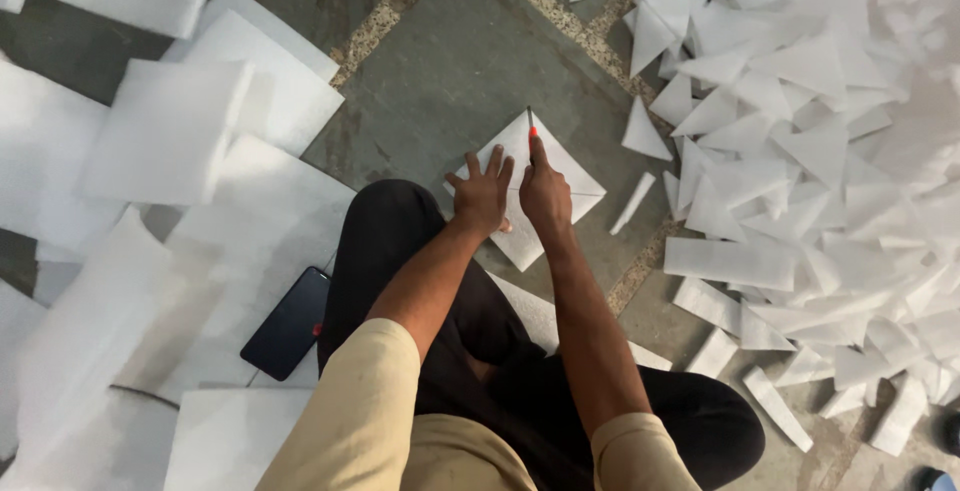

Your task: The person sits on a tiled floor and repeatedly cuts square sheets of white paper into smaller pieces using a red utility knife. The person picks up a sheet, cuts it, and discards the pieces onto a growing pile on the floor.

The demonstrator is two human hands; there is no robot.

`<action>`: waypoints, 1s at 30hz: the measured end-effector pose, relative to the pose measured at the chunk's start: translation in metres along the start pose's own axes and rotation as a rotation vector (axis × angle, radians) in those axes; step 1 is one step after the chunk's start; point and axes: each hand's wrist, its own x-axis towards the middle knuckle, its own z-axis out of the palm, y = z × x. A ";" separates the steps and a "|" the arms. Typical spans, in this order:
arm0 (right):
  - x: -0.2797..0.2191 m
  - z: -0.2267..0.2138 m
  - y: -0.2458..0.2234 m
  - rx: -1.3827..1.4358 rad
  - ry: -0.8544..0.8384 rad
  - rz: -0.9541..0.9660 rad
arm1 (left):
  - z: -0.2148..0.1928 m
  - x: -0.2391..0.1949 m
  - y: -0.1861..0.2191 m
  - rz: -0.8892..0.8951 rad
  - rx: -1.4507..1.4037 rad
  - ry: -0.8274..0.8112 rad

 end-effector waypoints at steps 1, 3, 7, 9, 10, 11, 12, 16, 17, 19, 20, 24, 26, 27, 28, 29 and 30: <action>0.004 0.000 -0.001 -0.008 -0.021 0.022 | 0.001 0.000 0.000 0.007 0.000 0.012; 0.012 -0.003 -0.007 -0.024 -0.062 0.065 | 0.002 0.000 -0.002 0.019 0.002 0.037; 0.013 -0.015 -0.018 -0.018 -0.117 0.144 | 0.002 0.003 -0.003 0.016 -0.009 -0.003; 0.002 -0.020 -0.018 0.045 -0.213 0.265 | 0.003 0.003 -0.003 0.012 -0.030 -0.017; -0.011 -0.022 -0.018 0.024 -0.199 0.232 | 0.004 0.002 -0.002 0.017 -0.036 -0.016; -0.027 -0.023 -0.017 0.009 -0.182 0.194 | 0.002 0.002 -0.004 0.018 -0.036 -0.010; -0.046 -0.025 -0.016 -0.006 -0.164 0.156 | 0.001 0.001 -0.006 0.019 -0.037 -0.004; -0.144 -0.028 -0.014 -0.008 -0.271 0.278 | -0.001 -0.004 -0.003 0.002 -0.016 -0.009; -0.176 -0.031 -0.015 0.026 -0.185 0.180 | -0.002 -0.005 -0.002 0.000 -0.018 -0.009; -0.223 -0.038 -0.019 -0.017 -0.258 0.243 | -0.004 -0.005 -0.002 0.002 -0.017 -0.007; -0.241 -0.042 -0.021 -0.092 -0.417 0.408 | -0.005 -0.003 -0.002 0.005 -0.014 -0.007; -0.277 -0.058 -0.029 -0.001 -0.336 0.299 | 0.007 -0.006 0.001 0.004 0.048 -0.012; -0.274 -0.064 -0.032 0.038 -0.317 0.323 | 0.016 -0.008 0.005 0.001 -0.031 0.048; -0.269 -0.066 -0.032 0.050 -0.273 0.316 | 0.021 -0.009 0.008 -0.005 -0.073 0.076; -0.260 -0.066 -0.032 0.061 -0.230 0.310 | 0.025 -0.009 0.010 0.013 -0.072 0.089; -0.254 -0.065 -0.031 0.072 -0.195 0.304 | 0.032 -0.013 0.012 0.025 -0.074 0.095; -0.245 -0.062 -0.030 0.072 -0.205 0.355 | 0.037 -0.016 0.014 0.038 -0.077 0.101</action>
